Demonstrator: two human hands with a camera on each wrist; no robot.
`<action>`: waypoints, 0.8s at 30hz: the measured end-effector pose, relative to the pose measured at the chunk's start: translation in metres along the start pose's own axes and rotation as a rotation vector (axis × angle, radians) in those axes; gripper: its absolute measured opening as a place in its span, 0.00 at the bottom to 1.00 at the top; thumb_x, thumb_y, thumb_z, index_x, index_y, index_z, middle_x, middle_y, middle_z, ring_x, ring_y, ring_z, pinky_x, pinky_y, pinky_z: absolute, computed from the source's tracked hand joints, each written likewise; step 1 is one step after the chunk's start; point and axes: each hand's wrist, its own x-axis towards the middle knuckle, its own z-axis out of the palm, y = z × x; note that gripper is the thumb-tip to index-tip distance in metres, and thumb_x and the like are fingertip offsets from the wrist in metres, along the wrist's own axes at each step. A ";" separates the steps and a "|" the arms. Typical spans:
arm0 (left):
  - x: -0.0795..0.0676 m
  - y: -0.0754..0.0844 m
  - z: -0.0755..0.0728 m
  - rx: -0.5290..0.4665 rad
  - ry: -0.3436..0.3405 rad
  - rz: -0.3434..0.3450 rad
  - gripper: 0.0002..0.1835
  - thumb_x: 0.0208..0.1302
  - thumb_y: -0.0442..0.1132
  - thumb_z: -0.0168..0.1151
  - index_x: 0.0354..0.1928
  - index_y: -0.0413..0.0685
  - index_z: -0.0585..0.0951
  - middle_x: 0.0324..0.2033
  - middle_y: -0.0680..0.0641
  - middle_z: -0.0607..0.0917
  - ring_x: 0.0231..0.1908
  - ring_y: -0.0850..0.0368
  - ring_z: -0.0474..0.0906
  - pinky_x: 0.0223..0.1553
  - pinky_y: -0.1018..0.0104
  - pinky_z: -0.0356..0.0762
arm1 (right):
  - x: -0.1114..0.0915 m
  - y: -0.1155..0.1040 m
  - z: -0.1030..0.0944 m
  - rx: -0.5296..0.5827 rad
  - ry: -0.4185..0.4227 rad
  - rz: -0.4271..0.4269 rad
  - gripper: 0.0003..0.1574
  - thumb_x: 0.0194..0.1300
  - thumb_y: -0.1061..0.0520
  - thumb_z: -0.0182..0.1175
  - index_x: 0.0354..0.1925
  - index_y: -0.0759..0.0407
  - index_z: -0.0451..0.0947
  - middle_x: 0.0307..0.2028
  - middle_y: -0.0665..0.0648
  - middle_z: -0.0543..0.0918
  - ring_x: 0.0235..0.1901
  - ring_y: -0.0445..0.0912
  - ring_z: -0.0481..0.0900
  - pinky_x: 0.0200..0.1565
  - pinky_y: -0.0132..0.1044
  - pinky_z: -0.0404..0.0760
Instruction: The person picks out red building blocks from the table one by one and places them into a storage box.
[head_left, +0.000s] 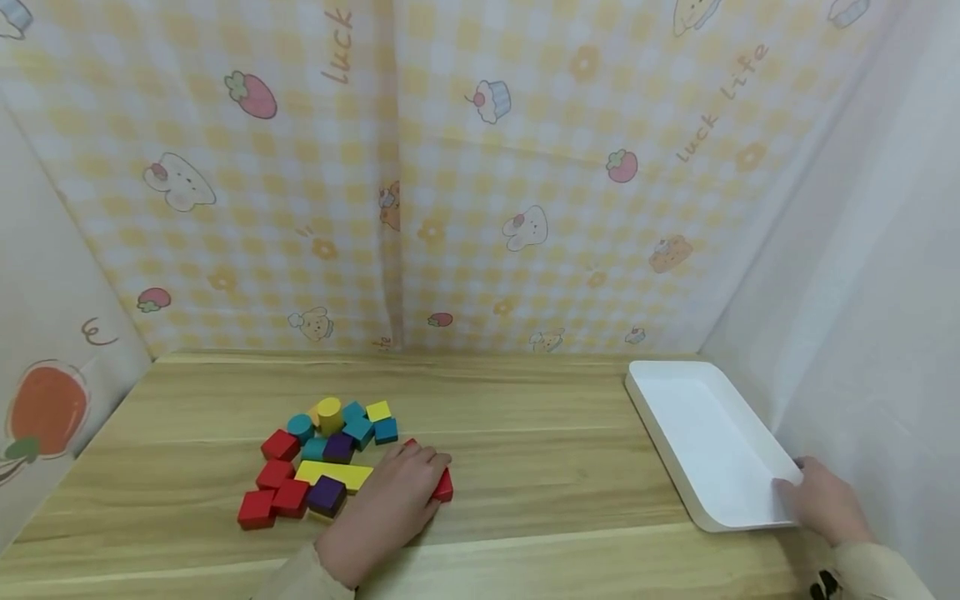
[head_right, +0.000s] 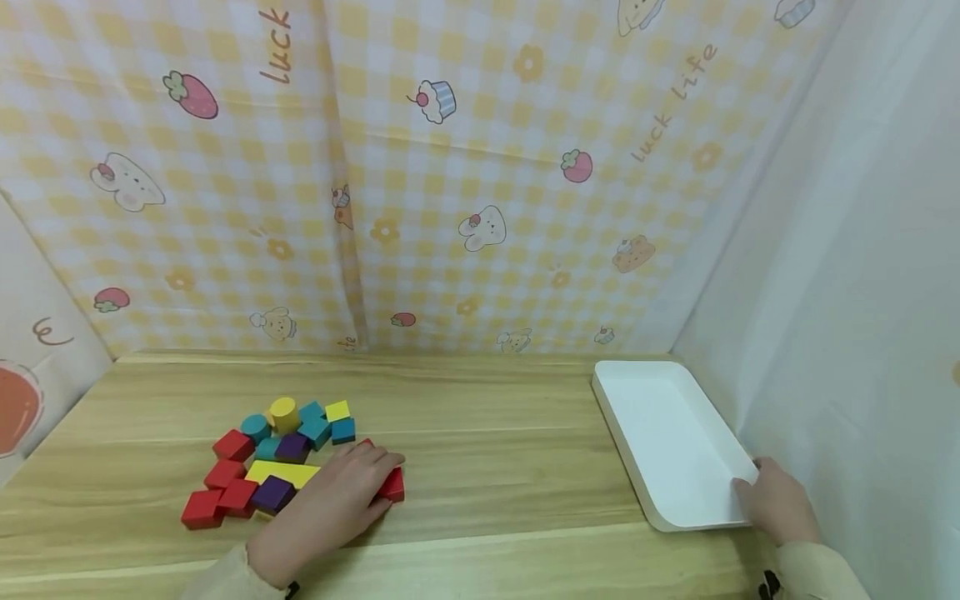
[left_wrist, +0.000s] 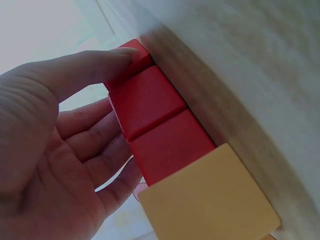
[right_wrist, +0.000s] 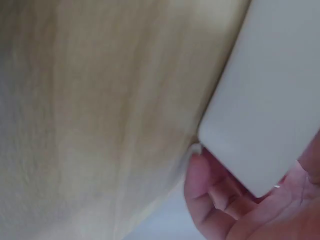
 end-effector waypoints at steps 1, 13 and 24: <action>0.000 0.000 0.000 0.000 -0.005 -0.004 0.23 0.54 0.42 0.78 0.51 0.43 0.84 0.46 0.45 0.88 0.49 0.47 0.81 0.58 0.46 0.77 | 0.002 0.000 0.000 0.005 0.002 0.009 0.39 0.68 0.53 0.55 0.59 0.88 0.58 0.55 0.88 0.69 0.52 0.82 0.70 0.51 0.69 0.74; -0.002 0.000 -0.001 0.015 -0.003 -0.016 0.26 0.56 0.47 0.76 0.54 0.43 0.82 0.50 0.45 0.86 0.52 0.47 0.81 0.59 0.46 0.76 | 0.013 0.010 0.003 0.006 0.029 -0.026 0.39 0.72 0.50 0.56 0.58 0.87 0.63 0.54 0.87 0.71 0.52 0.81 0.71 0.51 0.68 0.74; -0.004 0.001 0.001 0.023 0.047 -0.004 0.22 0.53 0.44 0.79 0.49 0.45 0.84 0.44 0.46 0.86 0.46 0.49 0.82 0.53 0.49 0.78 | 0.011 0.004 0.004 0.108 0.073 0.046 0.35 0.72 0.54 0.53 0.60 0.86 0.64 0.58 0.86 0.69 0.56 0.80 0.69 0.54 0.68 0.72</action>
